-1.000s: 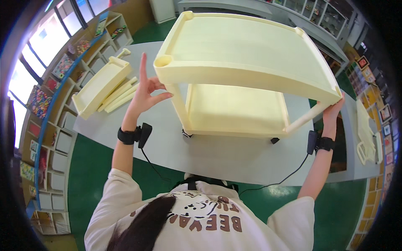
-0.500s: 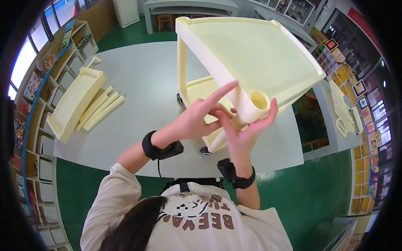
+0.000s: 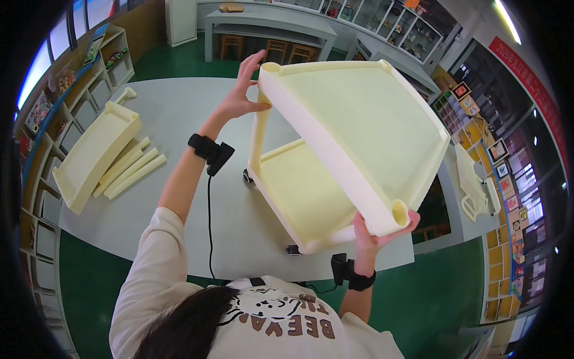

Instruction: The recorder is assembling a three-tier plastic utility cart by inserting support legs into the shelves.

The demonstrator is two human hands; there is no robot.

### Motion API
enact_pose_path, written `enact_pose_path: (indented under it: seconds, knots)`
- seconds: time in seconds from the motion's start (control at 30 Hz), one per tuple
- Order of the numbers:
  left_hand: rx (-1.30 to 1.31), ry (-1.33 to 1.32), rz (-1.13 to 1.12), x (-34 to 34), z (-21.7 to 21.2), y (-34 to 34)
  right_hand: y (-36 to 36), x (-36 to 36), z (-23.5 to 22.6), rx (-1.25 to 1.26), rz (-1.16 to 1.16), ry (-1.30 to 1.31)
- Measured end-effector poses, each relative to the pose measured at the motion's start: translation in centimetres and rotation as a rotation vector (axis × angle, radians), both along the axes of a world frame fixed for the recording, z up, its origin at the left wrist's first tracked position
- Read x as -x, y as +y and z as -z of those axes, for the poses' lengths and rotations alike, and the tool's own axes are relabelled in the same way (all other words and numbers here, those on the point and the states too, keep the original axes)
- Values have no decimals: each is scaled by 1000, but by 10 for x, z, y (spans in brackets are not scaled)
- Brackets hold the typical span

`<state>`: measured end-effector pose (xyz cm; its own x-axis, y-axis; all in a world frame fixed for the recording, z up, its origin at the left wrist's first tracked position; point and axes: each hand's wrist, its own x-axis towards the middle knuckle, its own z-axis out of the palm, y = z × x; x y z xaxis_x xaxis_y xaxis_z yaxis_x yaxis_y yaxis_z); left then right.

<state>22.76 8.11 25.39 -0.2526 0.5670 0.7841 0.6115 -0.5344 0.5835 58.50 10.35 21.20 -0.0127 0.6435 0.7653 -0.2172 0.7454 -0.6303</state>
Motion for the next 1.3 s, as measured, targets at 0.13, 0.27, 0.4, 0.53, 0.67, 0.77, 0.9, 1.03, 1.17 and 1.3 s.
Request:
enact_pose_path:
  seconds: [0.13,0.27,0.4,0.53,0.67,0.77,0.9,1.03,1.17,1.3]
  knots:
    - [26,406,52,7,-13,0,25,-21,-6,-5,-154,43]
    - [118,541,75,-26,-27,-19,89,-57,0,-34,-200,103]
    - [64,616,43,-56,-31,-33,110,-70,-15,61,-207,26]
    - [31,499,116,-95,-29,-54,138,-87,-17,135,-178,-58]
    - [5,493,204,-118,-25,-66,150,-69,-32,121,-59,6]
    - [-186,536,142,-140,-12,-57,169,-69,-36,67,17,-101]
    - [-399,472,30,-166,2,-48,171,-55,-45,-149,277,-332]
    - [-549,384,74,-178,3,-40,181,-66,-39,-566,718,-592]
    - [-595,371,133,-179,6,-38,174,-63,-38,-649,741,-506]
    - [-620,340,138,-179,8,-34,181,-68,-36,-400,688,-494]
